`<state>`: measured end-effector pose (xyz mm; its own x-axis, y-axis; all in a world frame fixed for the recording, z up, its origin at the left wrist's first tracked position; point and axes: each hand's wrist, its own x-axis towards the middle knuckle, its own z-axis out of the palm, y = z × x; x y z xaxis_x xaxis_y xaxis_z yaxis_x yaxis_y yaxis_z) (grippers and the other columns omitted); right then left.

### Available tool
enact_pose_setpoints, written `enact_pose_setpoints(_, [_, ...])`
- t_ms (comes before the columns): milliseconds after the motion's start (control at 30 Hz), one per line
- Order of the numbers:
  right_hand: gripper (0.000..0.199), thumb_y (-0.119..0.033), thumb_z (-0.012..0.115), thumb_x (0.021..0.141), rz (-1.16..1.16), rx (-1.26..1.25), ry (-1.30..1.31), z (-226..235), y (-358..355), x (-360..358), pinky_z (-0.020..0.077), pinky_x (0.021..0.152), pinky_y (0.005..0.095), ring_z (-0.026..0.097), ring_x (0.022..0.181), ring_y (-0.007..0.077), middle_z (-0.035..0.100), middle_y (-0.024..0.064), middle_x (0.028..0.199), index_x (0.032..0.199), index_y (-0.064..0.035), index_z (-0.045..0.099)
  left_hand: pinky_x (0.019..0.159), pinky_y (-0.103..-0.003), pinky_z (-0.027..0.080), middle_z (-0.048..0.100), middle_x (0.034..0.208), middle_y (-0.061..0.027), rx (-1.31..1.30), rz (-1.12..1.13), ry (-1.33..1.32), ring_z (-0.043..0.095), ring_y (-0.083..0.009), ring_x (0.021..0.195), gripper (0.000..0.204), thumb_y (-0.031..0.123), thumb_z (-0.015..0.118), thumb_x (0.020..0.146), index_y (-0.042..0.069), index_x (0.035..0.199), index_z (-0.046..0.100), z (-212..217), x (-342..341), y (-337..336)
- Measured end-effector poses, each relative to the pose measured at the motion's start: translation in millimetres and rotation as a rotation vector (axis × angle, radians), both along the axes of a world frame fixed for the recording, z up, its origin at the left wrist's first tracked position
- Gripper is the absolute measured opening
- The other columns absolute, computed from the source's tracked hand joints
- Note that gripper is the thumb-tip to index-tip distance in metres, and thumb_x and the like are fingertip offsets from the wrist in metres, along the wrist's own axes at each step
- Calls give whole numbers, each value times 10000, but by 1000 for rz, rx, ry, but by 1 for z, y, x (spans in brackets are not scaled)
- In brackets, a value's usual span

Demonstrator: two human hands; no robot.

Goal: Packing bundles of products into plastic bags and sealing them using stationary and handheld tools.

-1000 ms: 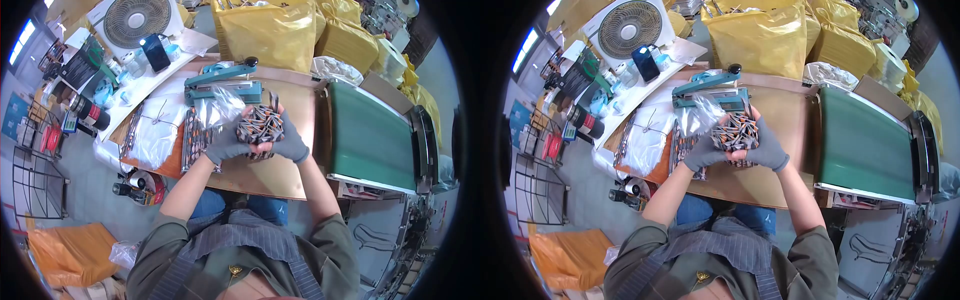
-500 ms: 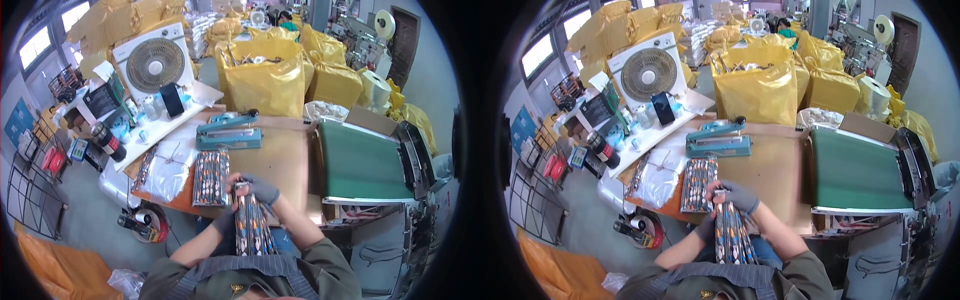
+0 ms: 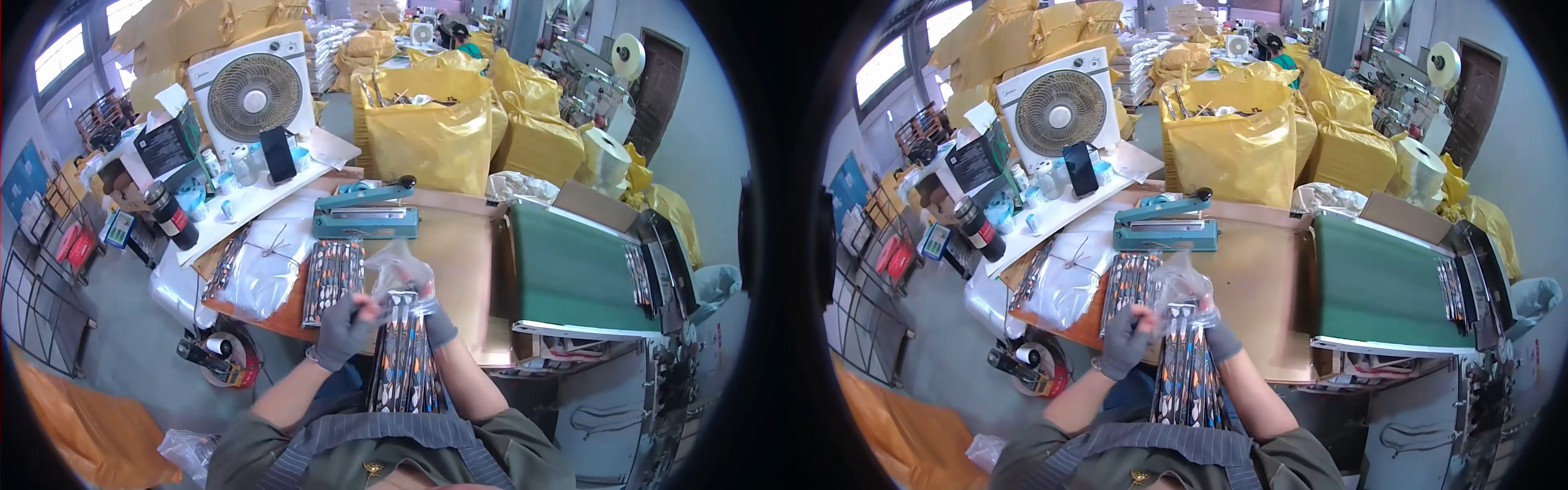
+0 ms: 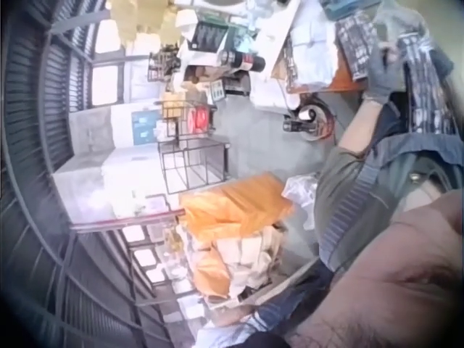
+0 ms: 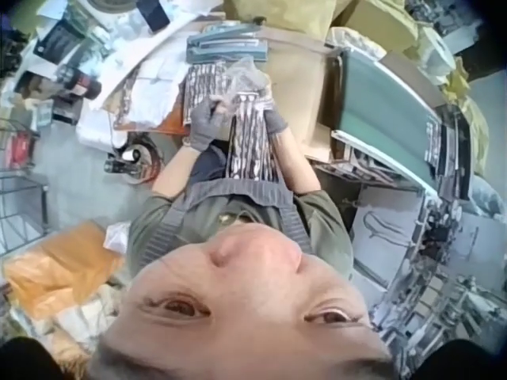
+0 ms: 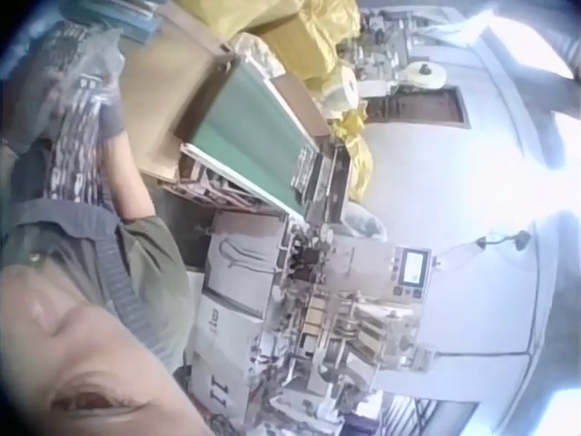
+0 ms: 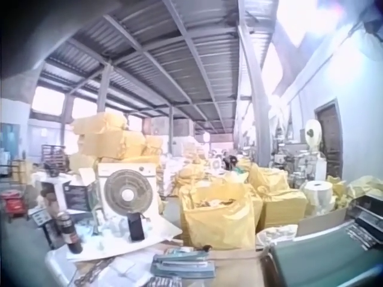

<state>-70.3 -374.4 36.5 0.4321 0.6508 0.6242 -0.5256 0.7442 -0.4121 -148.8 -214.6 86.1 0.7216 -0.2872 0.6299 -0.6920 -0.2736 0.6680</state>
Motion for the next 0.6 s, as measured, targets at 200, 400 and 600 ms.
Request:
enact_pose_setpoints(200, [642,-508,389,895,-802,-857,310,-169,-58,-99,449,901,450,540,1048,330,524,226,1170,1259,20,411,471,-321,383,484,544,-101,63,-160,163,475,-223,471,263,141,653,749,53,570,482,-75,-62,5])
enact_pose_setpoints(400, [369,-402,547,800,-1350,-1993,-363,-24,-61,-142,457,676,417,595,785,341,606,207,836,944,-63,575,517,-297,352,459,625,-24,332,-147,335,398,-110,581,285,142,690,739,23,673,440,-62,-22,-22])
enact_pose_setpoints(600, [194,-205,603,752,-1896,-1399,-307,67,-69,-88,443,608,454,589,677,344,595,172,770,868,-62,541,530,-285,383,460,653,-14,1,-171,417,478,-140,579,172,204,592,764,64,779,493,-25,150,-33])
